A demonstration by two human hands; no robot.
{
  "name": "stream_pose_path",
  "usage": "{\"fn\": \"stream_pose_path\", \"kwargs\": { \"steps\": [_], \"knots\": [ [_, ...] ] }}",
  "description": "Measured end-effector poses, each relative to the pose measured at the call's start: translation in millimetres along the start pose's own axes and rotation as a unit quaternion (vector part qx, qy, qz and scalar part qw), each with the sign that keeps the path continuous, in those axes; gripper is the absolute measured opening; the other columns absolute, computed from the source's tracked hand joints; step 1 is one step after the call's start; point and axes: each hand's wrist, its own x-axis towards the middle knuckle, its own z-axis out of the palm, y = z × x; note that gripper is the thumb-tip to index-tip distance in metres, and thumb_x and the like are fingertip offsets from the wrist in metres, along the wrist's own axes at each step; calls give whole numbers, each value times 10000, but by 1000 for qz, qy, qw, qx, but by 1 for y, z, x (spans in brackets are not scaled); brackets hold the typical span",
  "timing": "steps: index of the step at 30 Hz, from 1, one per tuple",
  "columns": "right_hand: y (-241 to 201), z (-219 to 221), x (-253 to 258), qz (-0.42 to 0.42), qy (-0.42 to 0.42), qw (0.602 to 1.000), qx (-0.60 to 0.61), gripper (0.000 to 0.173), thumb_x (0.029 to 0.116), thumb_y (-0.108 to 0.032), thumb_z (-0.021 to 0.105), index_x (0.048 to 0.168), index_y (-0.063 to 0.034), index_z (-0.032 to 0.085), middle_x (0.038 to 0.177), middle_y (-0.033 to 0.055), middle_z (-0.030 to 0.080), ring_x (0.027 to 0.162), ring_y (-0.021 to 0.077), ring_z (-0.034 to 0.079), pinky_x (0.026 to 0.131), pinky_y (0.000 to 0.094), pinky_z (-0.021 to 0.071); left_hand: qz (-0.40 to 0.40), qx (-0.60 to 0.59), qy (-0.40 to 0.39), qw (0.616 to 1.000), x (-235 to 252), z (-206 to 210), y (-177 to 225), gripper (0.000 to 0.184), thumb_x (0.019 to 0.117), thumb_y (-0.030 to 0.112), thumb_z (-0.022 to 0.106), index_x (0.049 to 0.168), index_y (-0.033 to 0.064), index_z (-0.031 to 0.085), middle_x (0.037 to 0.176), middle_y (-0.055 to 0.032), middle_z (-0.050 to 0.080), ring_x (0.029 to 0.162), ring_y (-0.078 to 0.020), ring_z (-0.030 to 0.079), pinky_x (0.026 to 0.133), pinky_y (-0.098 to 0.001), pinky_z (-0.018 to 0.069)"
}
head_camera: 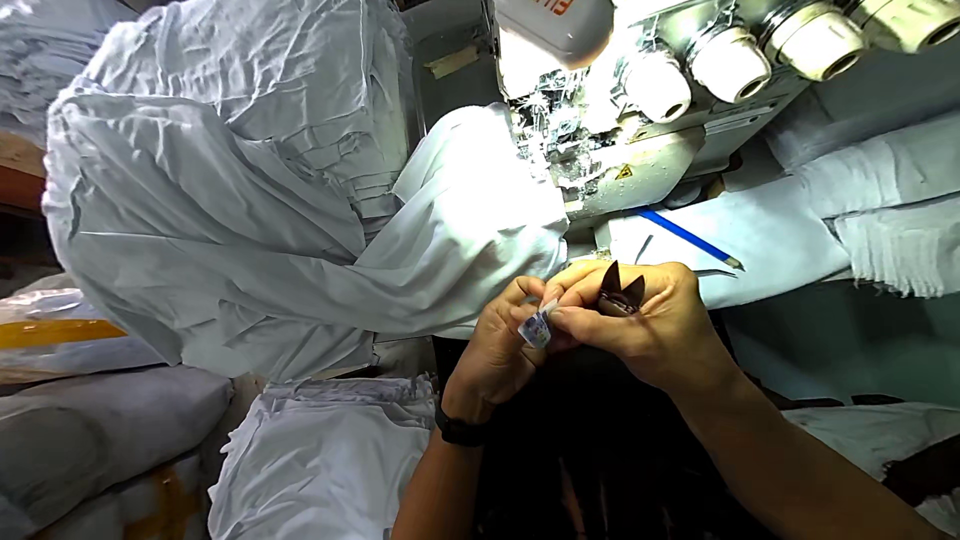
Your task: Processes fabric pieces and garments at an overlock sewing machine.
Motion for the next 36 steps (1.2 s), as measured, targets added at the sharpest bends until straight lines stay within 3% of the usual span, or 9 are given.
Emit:
{"fn": "stream_pose_path", "kwargs": {
  "steps": [4, 10, 15, 21, 24, 26, 28, 32, 36],
  "knots": [
    [-1, -1, -1, 19, 16, 1000, -14, 73, 820, -26, 724, 779, -83, 747, 857, 7, 737, 669, 62, 657, 573, 200, 562, 107, 242, 89, 960, -5, 13, 7, 473, 940, 583, 629, 1190, 189, 704, 1092, -7, 720, 924, -98, 712, 789, -286, 614],
    [1, 1, -1, 39, 23, 999, -15, 90, 806, -9, 733, 766, -88, 750, 823, -12, 727, 599, 23, 595, 512, 162, 499, 201, 461, 170, 847, -16, 29, 13, 119, 912, 36, 720, 1021, 42, 767, 928, -31, 727, 783, -101, 700, 714, -286, 625],
    [3, 4, 1, 57, 36, 998, -3, 111, 777, 22, 737, 743, -84, 735, 803, -2, 727, 595, 36, 604, 509, 172, 503, 200, 491, 179, 829, -16, 32, 15, 85, 904, -48, 715, 979, -41, 755, 840, -91, 740, 686, -146, 722, 663, -298, 648],
    [5, 7, 7, 65, 58, 996, 18, 169, 741, 40, 773, 801, -96, 694, 733, 2, 681, 556, 44, 557, 484, 175, 463, 184, 522, 170, 816, -13, 31, 22, 69, 919, -30, 710, 985, -29, 730, 805, -54, 749, 662, -101, 713, 640, -252, 631],
    [7, -8, 23, -86, 58, 987, -125, 225, 831, -41, 793, 1038, -70, 708, 862, -58, 688, 607, -45, 503, 532, 97, 422, 213, 532, 155, 805, -8, 37, 43, 62, 932, -4, 701, 978, 25, 733, 801, -13, 744, 660, -79, 703, 635, -246, 626],
    [13, -27, 44, -226, 94, 926, -287, 189, 887, -40, 735, 1066, 17, 707, 940, 37, 644, 742, -18, 533, 659, 94, 448, 249, 576, 147, 765, -2, 46, 66, 61, 945, 69, 709, 982, 107, 739, 834, 50, 743, 702, -46, 700, 674, -229, 619],
    [22, -45, 62, -298, 91, 859, -405, 211, 918, -40, 690, 1121, -7, 738, 1003, 160, 625, 839, 128, 594, 726, 192, 491, 282, 637, 151, 701, 10, 54, 89, 33, 958, 131, 705, 978, 151, 722, 855, 119, 725, 750, 7, 685, 710, -195, 602],
    [27, -55, 80, -348, 0, 816, -462, 250, 936, -89, 650, 1123, -150, 804, 980, 176, 614, 598, 161, 529, 469, 275, 398, 282, 705, 174, 627, 50, 35, 114, 63, 971, 85, 656, 970, 46, 706, 821, 56, 687, 693, 27, 621, 631, -151, 529],
    [42, -55, 76, -377, -30, 828, -414, 210, 927, -68, 654, 1043, -137, 816, 1050, 164, 676, 682, 144, 570, 559, 270, 458, 250, 711, 181, 632, 72, 8, 116, 65, 997, 146, 655, 980, 110, 706, 708, 31, 631, 502, -21, 520, 440, -163, 426]
  ]
}}
